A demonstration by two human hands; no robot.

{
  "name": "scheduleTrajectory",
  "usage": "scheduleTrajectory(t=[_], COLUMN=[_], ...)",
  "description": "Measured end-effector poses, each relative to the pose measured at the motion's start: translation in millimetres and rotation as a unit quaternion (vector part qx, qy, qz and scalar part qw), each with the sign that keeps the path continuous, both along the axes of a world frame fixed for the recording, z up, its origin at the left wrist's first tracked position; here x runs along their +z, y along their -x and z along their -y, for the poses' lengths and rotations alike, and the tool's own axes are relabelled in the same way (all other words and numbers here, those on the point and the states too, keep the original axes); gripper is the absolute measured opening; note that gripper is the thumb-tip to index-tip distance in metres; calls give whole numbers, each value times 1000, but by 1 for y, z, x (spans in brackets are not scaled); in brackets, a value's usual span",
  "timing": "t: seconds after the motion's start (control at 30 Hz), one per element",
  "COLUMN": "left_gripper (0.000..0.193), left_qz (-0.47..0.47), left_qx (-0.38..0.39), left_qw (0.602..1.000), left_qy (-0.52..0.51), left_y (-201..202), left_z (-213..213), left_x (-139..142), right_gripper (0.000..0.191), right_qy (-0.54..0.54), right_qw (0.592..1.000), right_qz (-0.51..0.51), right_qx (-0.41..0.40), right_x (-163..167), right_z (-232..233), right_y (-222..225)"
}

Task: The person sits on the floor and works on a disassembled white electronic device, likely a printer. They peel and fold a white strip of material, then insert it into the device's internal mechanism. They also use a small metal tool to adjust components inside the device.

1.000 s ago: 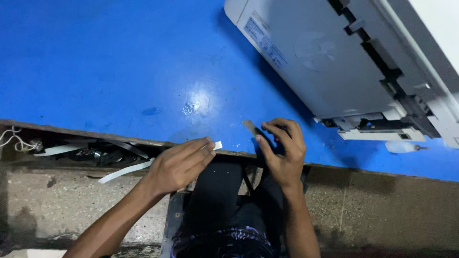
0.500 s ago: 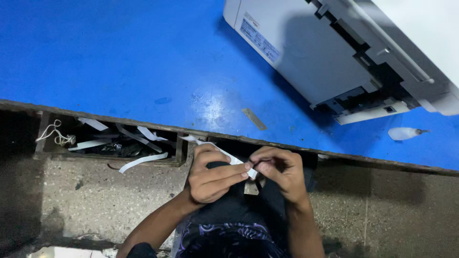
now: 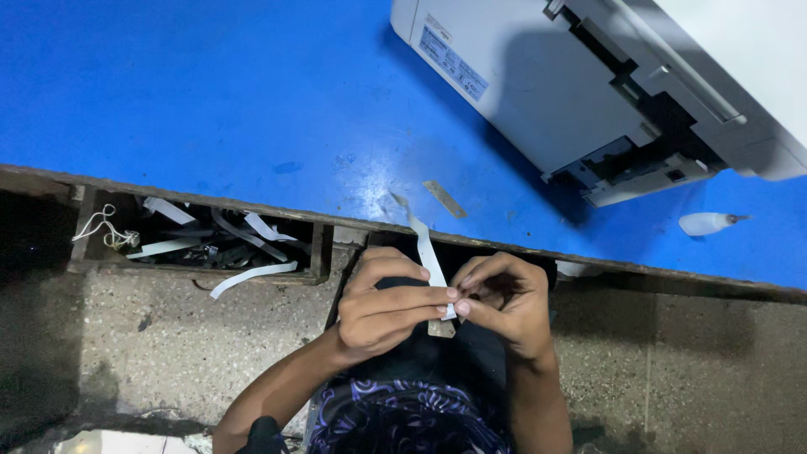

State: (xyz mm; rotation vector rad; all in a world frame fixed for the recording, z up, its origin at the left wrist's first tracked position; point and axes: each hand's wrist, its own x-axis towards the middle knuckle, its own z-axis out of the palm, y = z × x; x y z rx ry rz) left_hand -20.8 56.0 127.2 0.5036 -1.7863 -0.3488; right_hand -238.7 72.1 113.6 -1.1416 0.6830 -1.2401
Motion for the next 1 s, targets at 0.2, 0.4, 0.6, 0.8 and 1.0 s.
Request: scheduleTrajectory(t=[0.2,0.4,0.6,0.8,1.0], left_gripper=[18,17,19,22,23], left_qz=[52,65,57,56,49], left_qx=[11,29,24,25,25], left_qw=[998,996,997,997,997], left_qy=[38,61,40,45,53], left_y=[-5,-4,-1,-1,1], left_z=[-3,-3,-5,-4,-5], left_x=[10,13,13,15,15], right_gripper=[22,22,21,20,20], right_qy=[49,55,64,54,56], right_qw=[999,998,997,998,998], right_qz=[-11,-15,-16,-18,-15], right_qx=[-12,-25,-27,-35,-40], right_x=[6,9,9,9,8], right_z=[-3,-5,-5,-8,-11], right_y=[-1,-1,-1,0,1])
